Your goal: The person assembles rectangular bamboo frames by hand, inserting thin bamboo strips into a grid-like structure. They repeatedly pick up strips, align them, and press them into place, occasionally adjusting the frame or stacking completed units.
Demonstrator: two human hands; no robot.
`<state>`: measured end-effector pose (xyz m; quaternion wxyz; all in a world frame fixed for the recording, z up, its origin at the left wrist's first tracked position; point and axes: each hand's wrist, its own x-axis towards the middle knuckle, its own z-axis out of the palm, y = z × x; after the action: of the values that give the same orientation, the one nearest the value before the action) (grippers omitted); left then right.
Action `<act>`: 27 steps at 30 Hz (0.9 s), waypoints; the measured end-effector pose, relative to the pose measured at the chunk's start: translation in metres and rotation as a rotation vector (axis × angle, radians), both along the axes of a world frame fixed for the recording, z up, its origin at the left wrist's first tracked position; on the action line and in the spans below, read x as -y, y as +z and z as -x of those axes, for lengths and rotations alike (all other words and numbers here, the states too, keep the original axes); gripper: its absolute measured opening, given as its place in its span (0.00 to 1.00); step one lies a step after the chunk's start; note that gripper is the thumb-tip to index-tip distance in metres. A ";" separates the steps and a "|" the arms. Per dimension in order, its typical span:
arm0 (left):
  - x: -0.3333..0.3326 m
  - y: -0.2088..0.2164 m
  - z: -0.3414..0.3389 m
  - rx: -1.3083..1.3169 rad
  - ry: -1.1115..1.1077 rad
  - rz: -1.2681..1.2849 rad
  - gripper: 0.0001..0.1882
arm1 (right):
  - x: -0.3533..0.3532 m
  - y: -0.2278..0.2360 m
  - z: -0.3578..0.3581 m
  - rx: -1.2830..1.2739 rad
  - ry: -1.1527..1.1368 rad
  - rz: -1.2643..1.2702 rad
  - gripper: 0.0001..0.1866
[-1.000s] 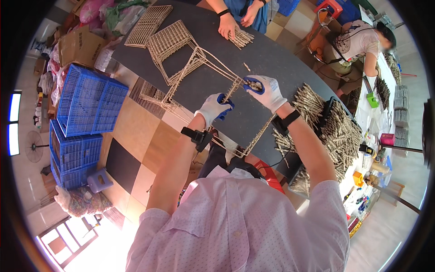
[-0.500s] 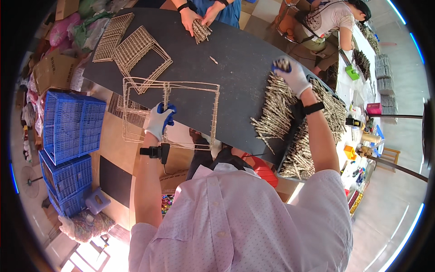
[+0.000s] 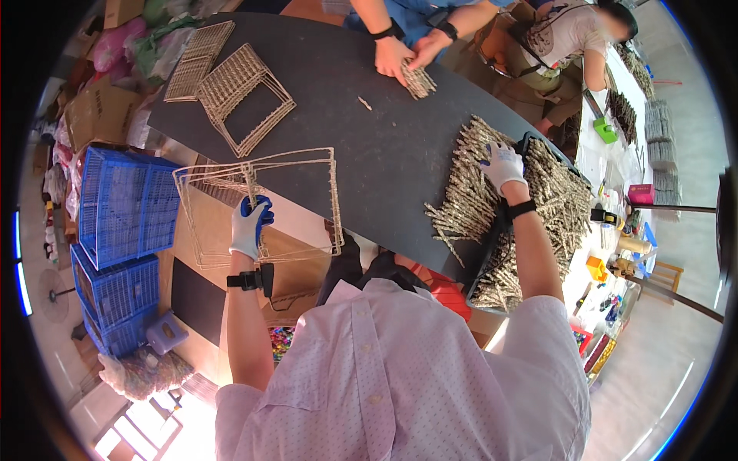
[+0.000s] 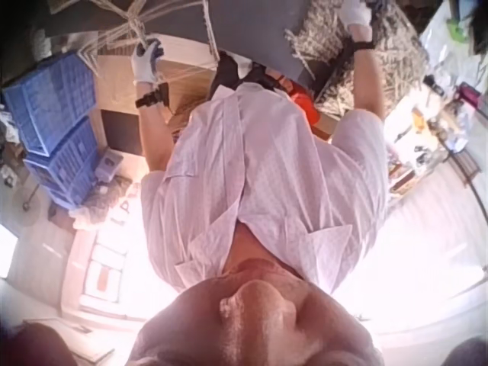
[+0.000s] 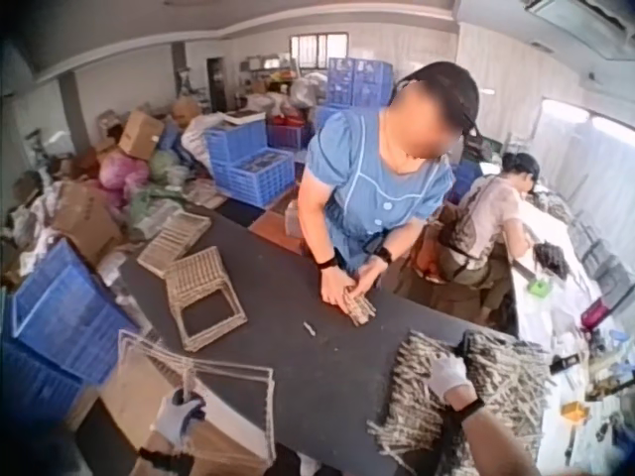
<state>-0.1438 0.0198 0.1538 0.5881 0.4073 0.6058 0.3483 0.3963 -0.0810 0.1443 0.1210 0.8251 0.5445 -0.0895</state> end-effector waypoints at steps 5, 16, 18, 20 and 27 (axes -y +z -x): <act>0.018 -0.010 0.028 -0.150 0.136 0.063 0.05 | -0.004 -0.002 0.042 -0.224 0.172 -0.183 0.27; 0.054 -0.015 0.109 -0.264 0.557 0.084 0.16 | -0.066 -0.037 0.270 -0.607 0.779 -0.006 0.21; 0.054 -0.033 0.146 -0.388 0.554 0.110 0.13 | -0.080 -0.038 0.292 -0.604 0.773 0.006 0.21; 0.048 -0.060 0.187 -0.521 0.542 0.129 0.13 | -0.099 -0.045 0.316 -0.597 0.757 0.012 0.20; -0.055 -0.185 0.300 -0.994 0.079 0.147 0.21 | -0.178 -0.106 0.390 -0.492 0.499 -0.156 0.17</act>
<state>-0.4440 0.0744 -0.0311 0.2421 0.4582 0.8504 0.0906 0.0061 0.0970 0.0381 -0.0588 0.6273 0.7472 -0.2115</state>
